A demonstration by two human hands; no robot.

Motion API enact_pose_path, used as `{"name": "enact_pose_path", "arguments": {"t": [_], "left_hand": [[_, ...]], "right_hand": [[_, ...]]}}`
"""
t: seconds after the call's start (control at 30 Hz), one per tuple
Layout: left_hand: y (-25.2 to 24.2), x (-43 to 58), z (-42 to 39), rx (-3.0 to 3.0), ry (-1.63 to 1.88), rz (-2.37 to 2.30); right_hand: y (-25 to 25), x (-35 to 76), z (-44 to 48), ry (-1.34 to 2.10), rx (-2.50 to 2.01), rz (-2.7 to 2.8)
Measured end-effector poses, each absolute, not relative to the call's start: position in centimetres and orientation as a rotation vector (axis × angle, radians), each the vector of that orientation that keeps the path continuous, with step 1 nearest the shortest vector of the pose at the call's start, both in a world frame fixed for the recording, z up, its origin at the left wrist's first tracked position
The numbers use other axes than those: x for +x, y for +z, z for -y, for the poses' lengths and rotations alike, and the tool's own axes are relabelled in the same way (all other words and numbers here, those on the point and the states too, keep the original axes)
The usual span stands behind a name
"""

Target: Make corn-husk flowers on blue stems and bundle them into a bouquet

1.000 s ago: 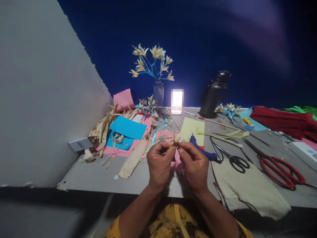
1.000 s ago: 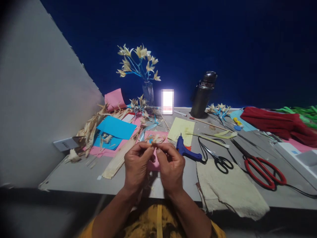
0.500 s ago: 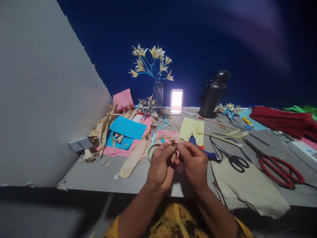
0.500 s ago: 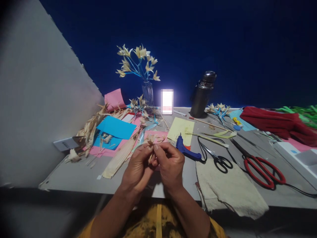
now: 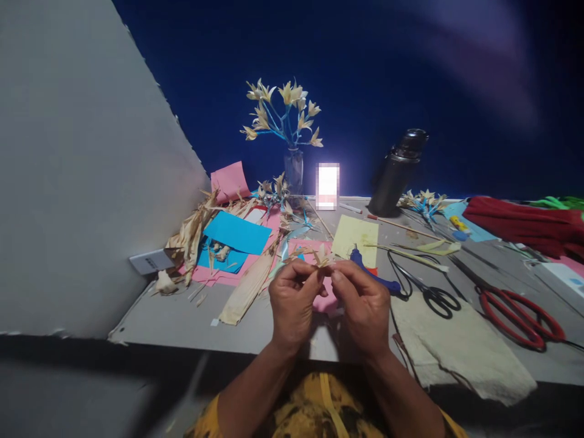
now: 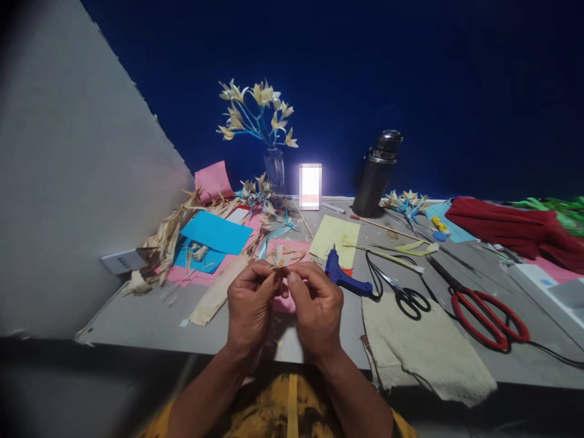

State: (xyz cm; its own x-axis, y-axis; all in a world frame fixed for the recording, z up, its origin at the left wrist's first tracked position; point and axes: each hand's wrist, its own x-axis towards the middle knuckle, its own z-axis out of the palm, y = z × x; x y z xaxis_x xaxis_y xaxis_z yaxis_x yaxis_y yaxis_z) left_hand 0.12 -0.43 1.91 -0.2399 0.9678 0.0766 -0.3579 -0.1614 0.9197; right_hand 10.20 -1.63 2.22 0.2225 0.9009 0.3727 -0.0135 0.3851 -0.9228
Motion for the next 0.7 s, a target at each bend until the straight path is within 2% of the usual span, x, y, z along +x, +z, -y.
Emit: {"name": "enact_pose_path", "arguments": {"t": [0.33, 0.7], "left_hand": [[2.15, 0.39, 0.90, 1.060, 1.667, -1.202], [2.71, -0.48, 1.21, 1.111, 1.514, -0.893]], "right_hand": [[2.78, 10.17, 1.80, 0.661, -1.135, 1.197], [2.45, 10.67, 1.80, 0.745, -1.010, 1.116]]}}
